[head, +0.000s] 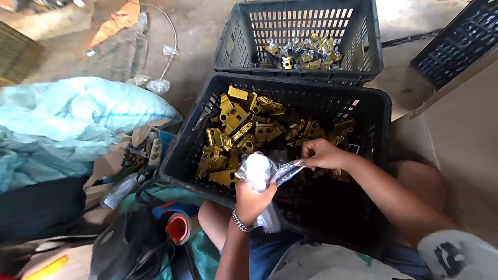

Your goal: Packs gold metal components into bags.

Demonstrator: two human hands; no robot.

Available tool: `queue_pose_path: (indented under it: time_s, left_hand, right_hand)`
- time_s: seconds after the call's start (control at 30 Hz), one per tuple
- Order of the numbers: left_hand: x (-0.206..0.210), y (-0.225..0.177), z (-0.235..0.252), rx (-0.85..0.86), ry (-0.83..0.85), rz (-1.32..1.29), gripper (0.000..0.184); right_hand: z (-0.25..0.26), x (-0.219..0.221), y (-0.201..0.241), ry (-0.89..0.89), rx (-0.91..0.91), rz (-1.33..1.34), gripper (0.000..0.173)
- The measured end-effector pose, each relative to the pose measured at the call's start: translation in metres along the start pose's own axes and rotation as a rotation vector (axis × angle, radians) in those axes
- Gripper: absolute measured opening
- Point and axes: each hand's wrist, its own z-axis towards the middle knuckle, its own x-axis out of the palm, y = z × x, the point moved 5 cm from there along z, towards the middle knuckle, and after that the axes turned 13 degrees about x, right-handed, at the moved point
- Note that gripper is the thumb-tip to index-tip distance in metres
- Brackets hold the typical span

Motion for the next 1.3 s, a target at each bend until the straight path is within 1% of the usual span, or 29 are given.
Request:
queue_pose_path:
  time_s: [0.03, 0.07, 0.1, 0.13, 0.2, 0.23, 0.3, 0.33, 0.37, 0.43, 0.5, 0.53, 0.6, 0.67, 0.7, 0.77, 0.8, 0.83, 0.87, 0.9, 0.97, 1.0, 1.03, 1.1, 1.13, 1.17, 1.23, 1.27, 1.3]
  left_hand:
    - [0.004, 0.001, 0.001, 0.021, -0.012, 0.067, 0.043]
    - [0.011, 0.0, 0.004, 0.064, -0.016, 0.113, 0.043]
    - [0.017, -0.002, 0.008, 0.121, -0.028, 0.167, 0.041]
    - [0.02, -0.003, 0.012, 0.169, -0.049, 0.236, 0.04]
    - [0.013, 0.002, 0.016, 0.205, -0.121, 0.347, 0.039]
    - [0.005, 0.007, 0.017, 0.177, -0.168, 0.339, 0.04]
    - [-0.011, 0.012, 0.02, 0.048, -0.262, 0.213, 0.041]
    - [-0.015, 0.011, 0.021, 0.001, -0.308, 0.144, 0.042]
    - [-0.017, 0.009, 0.022, -0.006, -0.349, 0.098, 0.044]
    - [-0.016, 0.0, 0.022, 0.013, -0.41, 0.045, 0.045]
    - [-0.014, -0.008, 0.022, 0.037, -0.423, 0.014, 0.045]
    - [-0.013, -0.009, 0.021, 0.025, -0.421, 0.003, 0.043]
    - [-0.012, -0.007, 0.019, -0.029, -0.426, -0.034, 0.037]
    - [-0.011, -0.005, 0.02, -0.067, -0.43, -0.066, 0.033]
    - [-0.01, -0.006, 0.02, -0.064, -0.427, -0.073, 0.031]
    - [-0.008, -0.007, 0.019, -0.051, -0.397, -0.087, 0.029]
    - [-0.006, -0.007, 0.019, -0.03, -0.376, -0.09, 0.029]
    - [-0.005, -0.008, 0.019, -0.003, -0.355, -0.08, 0.029]
    - [-0.004, -0.009, 0.018, 0.019, -0.335, -0.059, 0.031]
    - [-0.004, -0.012, 0.017, 0.033, -0.316, -0.035, 0.033]
    - [-0.006, -0.019, 0.016, 0.046, -0.285, 0.001, 0.037]
    - [-0.008, -0.023, 0.016, 0.06, -0.275, 0.004, 0.037]
    - [-0.009, -0.027, 0.016, 0.082, -0.267, 0.002, 0.037]
    - [-0.011, -0.035, 0.017, 0.107, -0.247, 0.009, 0.036]
    - [-0.012, -0.038, 0.017, 0.096, -0.234, 0.024, 0.036]
    - [-0.011, -0.041, 0.016, 0.076, -0.217, 0.035, 0.037]
    - [-0.007, -0.047, 0.016, 0.056, -0.174, 0.03, 0.038]
    - [-0.004, -0.05, 0.016, 0.06, -0.156, 0.013, 0.038]
    - [0.0, -0.053, 0.016, 0.06, -0.141, -0.012, 0.038]
  right_hand:
    - [0.019, -0.006, -0.01, 0.039, 0.078, -0.069, 0.036]
    - [0.036, -0.009, -0.019, 0.078, 0.145, -0.131, 0.053]
    - [0.05, -0.013, -0.026, 0.096, 0.193, -0.152, 0.066]
    - [0.062, -0.019, -0.032, 0.088, 0.211, -0.138, 0.07]
    - [0.08, -0.037, -0.049, -0.039, 0.202, -0.087, 0.062]
    - [0.088, -0.047, -0.061, -0.139, 0.21, -0.098, 0.058]
    - [0.097, -0.061, -0.081, -0.303, 0.301, -0.3, 0.06]
    - [0.098, -0.06, -0.09, -0.298, 0.386, -0.482, 0.067]
    - [0.098, -0.056, -0.1, -0.239, 0.47, -0.666, 0.074]
    - [0.1, -0.045, -0.116, -0.151, 0.519, -0.949, 0.067]
    - [0.099, -0.039, -0.105, -0.105, 0.463, -1.075, 0.055]
    - [0.094, -0.037, -0.094, -0.092, 0.428, -1.081, 0.05]
    - [0.077, -0.034, -0.069, -0.102, 0.387, -0.969, 0.046]
    - [0.05, -0.034, -0.042, -0.173, 0.316, -0.698, 0.052]
    - [0.032, -0.033, -0.036, -0.219, 0.256, -0.491, 0.051]
    - [-0.007, -0.024, -0.041, -0.255, 0.103, 0.072, 0.046]
    - [-0.024, -0.016, -0.047, -0.206, 0.03, 0.356, 0.047]
    - [-0.036, -0.008, -0.053, -0.136, -0.029, 0.564, 0.051]
    - [-0.045, -0.002, -0.056, -0.104, -0.06, 0.678, 0.054]
    - [-0.052, 0.0, -0.054, -0.15, -0.067, 0.703, 0.048]
    - [-0.067, -0.007, -0.043, -0.359, -0.128, 0.678, 0.022]
    - [-0.075, -0.014, -0.035, -0.437, -0.197, 0.661, 0.025]
    - [-0.085, -0.025, -0.029, -0.476, -0.291, 0.641, 0.045]
    - [-0.104, -0.046, -0.019, -0.439, -0.454, 0.578, 0.092]
    - [-0.111, -0.053, -0.016, -0.405, -0.483, 0.553, 0.104]
    - [-0.116, -0.054, -0.014, -0.398, -0.484, 0.553, 0.1]
    - [-0.119, -0.048, -0.01, -0.433, -0.464, 0.585, 0.063]
    - [-0.12, -0.041, -0.006, -0.414, -0.466, 0.546, 0.05]
    - [-0.122, -0.033, 0.0, -0.37, -0.481, 0.454, 0.043]
